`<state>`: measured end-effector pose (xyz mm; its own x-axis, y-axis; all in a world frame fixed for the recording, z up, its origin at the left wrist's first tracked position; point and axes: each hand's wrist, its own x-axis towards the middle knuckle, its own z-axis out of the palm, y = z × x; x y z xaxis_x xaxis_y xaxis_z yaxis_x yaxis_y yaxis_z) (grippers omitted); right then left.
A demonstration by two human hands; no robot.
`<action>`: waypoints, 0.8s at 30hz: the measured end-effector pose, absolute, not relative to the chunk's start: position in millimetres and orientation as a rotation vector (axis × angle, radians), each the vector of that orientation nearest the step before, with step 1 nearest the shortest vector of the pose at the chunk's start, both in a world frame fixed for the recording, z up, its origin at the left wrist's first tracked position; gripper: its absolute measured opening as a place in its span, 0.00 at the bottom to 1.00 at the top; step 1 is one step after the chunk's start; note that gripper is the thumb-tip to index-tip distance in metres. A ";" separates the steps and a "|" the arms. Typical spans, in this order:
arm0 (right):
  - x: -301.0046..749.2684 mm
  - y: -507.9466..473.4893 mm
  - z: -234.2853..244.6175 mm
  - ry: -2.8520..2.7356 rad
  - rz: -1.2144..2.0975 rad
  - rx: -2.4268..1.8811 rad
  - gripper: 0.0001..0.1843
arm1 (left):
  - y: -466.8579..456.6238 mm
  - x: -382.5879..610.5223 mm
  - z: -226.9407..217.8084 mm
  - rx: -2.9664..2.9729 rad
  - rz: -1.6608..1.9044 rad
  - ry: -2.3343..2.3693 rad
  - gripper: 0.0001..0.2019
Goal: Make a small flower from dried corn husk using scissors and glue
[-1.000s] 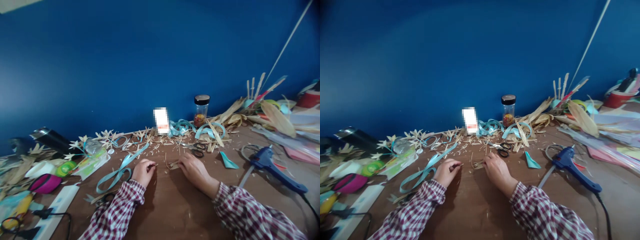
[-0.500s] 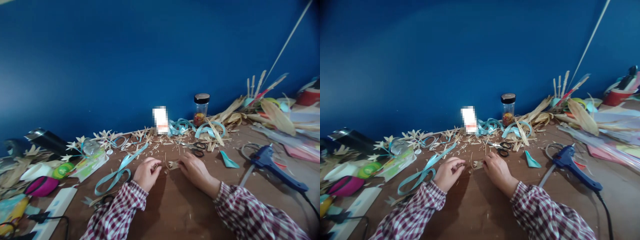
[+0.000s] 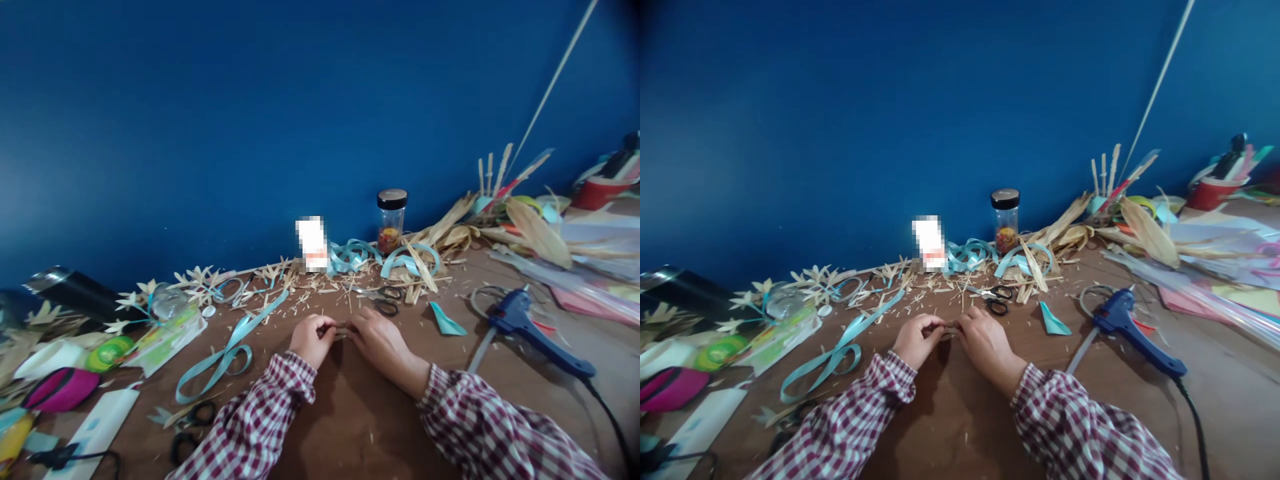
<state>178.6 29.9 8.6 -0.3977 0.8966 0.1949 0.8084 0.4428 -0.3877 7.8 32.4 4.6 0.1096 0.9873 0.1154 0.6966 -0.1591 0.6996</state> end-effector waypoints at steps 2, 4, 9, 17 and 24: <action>178.8 30.0 8.9 -2.328 0.330 -1.438 0.04 | 33.3 3.6 2.7 1.798 0.817 1.611 0.09; 178.9 30.0 9.3 -2.329 0.345 -1.438 0.04 | 33.5 1.0 2.0 1.732 0.803 1.604 0.10; 179.2 29.0 11.7 -2.316 0.369 -1.453 0.05 | 31.4 4.1 4.9 1.701 0.777 1.639 0.10; 180.2 27.2 14.0 -2.235 0.400 -1.445 0.08 | 25.6 6.0 10.3 1.794 0.925 1.718 0.09; 179.8 26.5 14.8 -2.240 0.374 -1.454 0.07 | 17.4 4.8 13.4 2.074 0.982 1.731 0.07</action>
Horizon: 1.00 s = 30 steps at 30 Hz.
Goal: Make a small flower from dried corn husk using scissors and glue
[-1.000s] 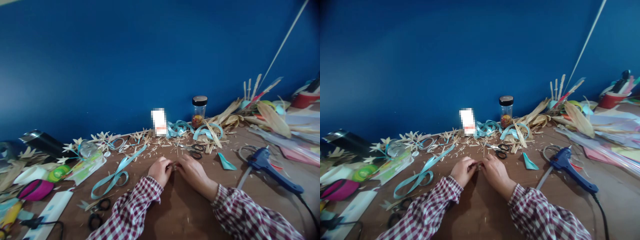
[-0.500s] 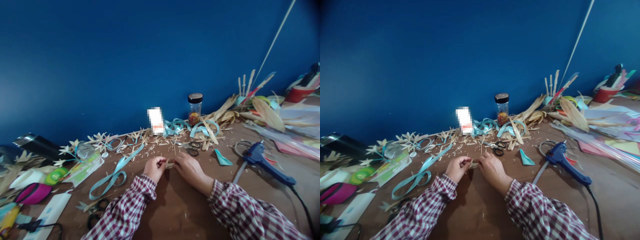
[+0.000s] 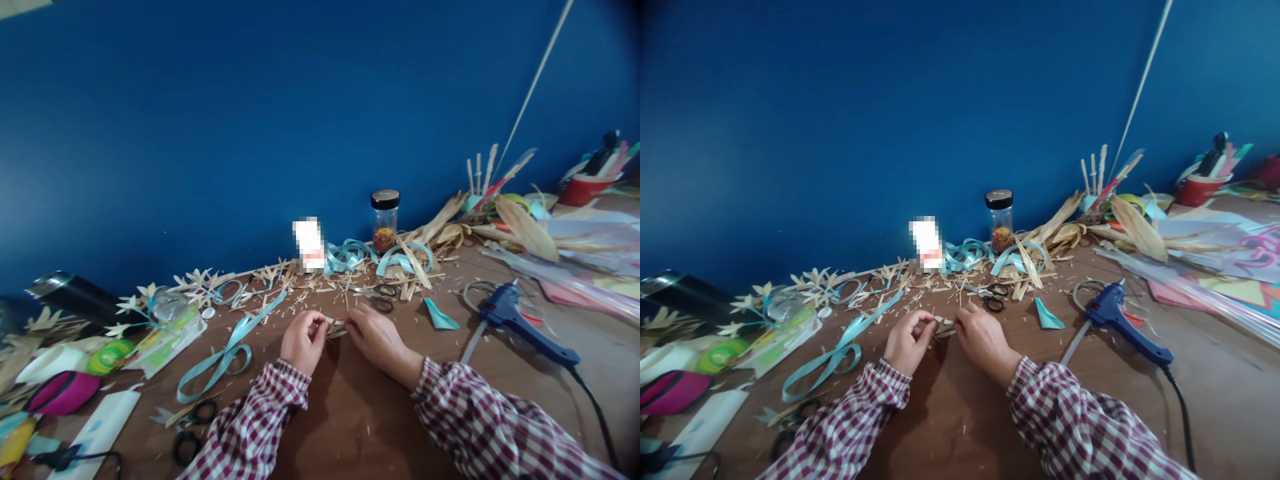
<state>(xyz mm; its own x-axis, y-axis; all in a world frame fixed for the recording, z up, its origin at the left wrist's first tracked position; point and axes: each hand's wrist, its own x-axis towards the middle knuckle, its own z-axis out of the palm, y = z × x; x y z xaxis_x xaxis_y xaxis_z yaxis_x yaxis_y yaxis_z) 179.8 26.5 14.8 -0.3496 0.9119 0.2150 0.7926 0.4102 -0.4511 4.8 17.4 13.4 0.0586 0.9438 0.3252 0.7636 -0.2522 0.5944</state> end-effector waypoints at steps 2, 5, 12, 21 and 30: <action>179.8 26.4 14.5 -2.242 0.385 -1.441 0.07 | 17.2 6.4 10.0 2.071 0.919 1.669 0.07; 179.7 26.8 13.5 -2.238 0.404 -1.414 0.08 | 20.3 7.8 4.6 1.996 0.892 1.614 0.08; 179.8 29.6 10.2 -2.180 0.368 -1.508 0.07 | 36.5 5.8 9.9 1.766 0.905 1.689 0.08; 181.0 30.4 9.8 -2.178 0.377 -1.503 0.06 | 43.3 11.9 21.6 1.826 0.814 1.554 0.10; 181.1 29.4 9.7 -2.140 0.404 -1.436 0.06 | 38.3 5.1 24.4 1.763 0.677 1.597 0.10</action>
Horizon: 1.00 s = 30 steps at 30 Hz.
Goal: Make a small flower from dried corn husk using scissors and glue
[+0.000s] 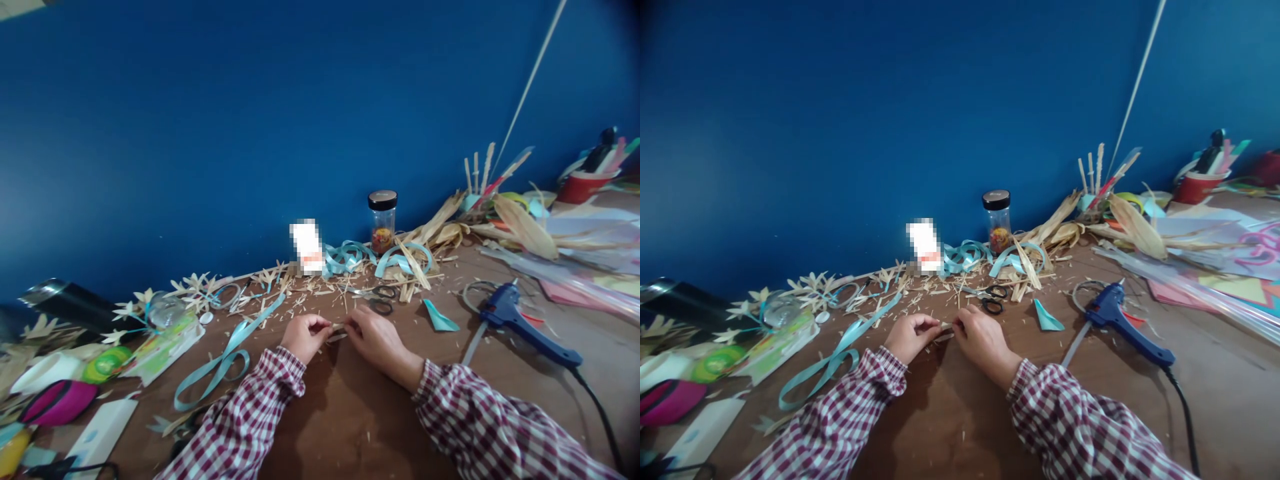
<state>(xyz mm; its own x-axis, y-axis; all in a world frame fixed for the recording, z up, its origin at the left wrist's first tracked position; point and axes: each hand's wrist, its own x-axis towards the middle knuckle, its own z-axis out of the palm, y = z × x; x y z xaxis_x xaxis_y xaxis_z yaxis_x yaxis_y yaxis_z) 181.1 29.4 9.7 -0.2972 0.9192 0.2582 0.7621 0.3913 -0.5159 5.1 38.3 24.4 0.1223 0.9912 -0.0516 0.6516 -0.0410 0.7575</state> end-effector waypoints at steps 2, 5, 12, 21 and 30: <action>180.8 29.7 8.8 -2.110 0.430 -1.387 0.05 | 36.9 4.4 24.3 1.735 0.698 1.594 0.09; 180.4 31.0 6.8 -2.018 0.493 -1.312 0.06 | 33.6 0.2 26.0 1.780 0.803 1.616 0.11; 182.8 39.7 0.0 -1.794 0.587 -1.212 0.08 | 15.8 -12.4 23.4 1.346 1.012 1.626 0.16; 171.6 24.0 29.0 -1.774 1.019 -1.049 0.11 | -5.7 9.1 11.0 0.954 1.114 1.388 0.15; 159.1 16.9 24.9 -1.800 1.096 -1.107 0.05 | -12.9 11.0 7.1 1.039 1.045 1.344 0.12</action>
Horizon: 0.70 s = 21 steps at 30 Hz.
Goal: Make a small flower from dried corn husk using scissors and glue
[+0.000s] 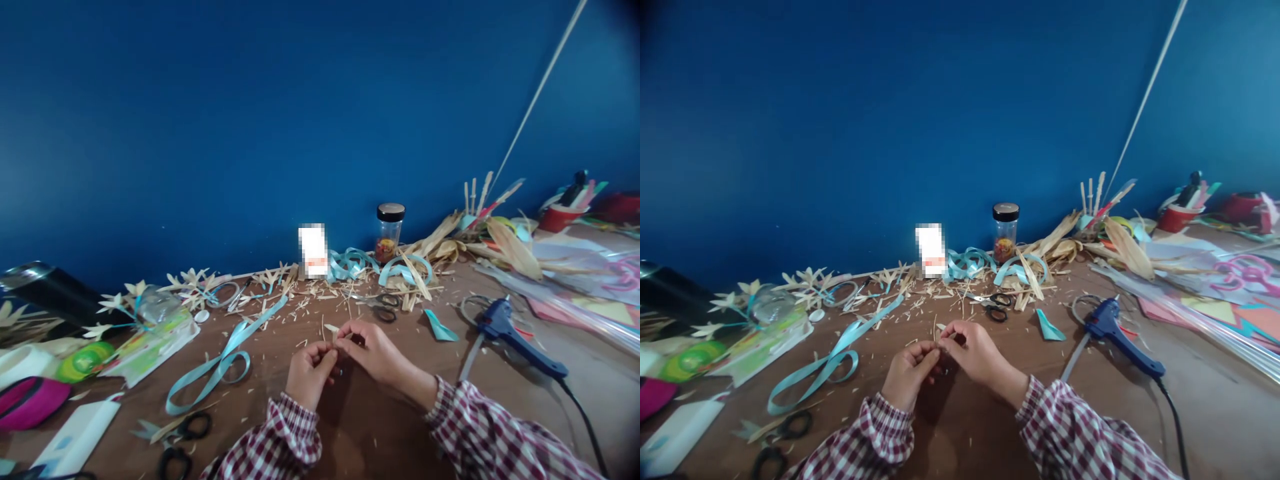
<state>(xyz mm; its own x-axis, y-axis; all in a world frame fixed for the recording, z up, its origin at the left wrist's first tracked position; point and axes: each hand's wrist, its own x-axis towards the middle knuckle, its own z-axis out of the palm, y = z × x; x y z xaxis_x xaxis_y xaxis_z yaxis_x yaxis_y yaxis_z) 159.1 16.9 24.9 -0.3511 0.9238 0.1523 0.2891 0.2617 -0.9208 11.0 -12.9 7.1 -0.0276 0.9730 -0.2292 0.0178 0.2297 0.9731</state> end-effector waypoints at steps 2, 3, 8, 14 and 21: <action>158.4 14.9 26.2 -1.820 1.055 -1.113 0.05 | -13.9 10.5 6.7 1.045 1.029 1.349 0.11; 158.1 13.5 27.4 -1.829 1.035 -1.119 0.04 | -14.8 10.4 7.3 1.057 1.029 1.346 0.11; 157.8 8.2 32.0 -1.811 1.092 -1.140 0.04 | -21.5 13.2 12.0 1.115 1.065 1.349 0.11; 158.7 5.9 31.5 -1.883 0.990 -1.133 0.03 | -23.9 12.8 6.9 1.192 1.054 1.316 0.09; 160.8 3.5 33.4 -1.905 0.961 -1.136 0.02 | -25.0 10.2 3.4 1.142 1.009 1.334 0.12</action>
<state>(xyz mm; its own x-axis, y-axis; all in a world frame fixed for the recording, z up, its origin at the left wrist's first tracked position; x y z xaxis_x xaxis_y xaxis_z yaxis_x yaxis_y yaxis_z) 160.8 3.5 33.4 -0.3628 0.9111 0.1954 0.3845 0.3374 -0.8593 10.2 -25.0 3.4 0.0185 0.9821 -0.1874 0.0873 0.1851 0.9788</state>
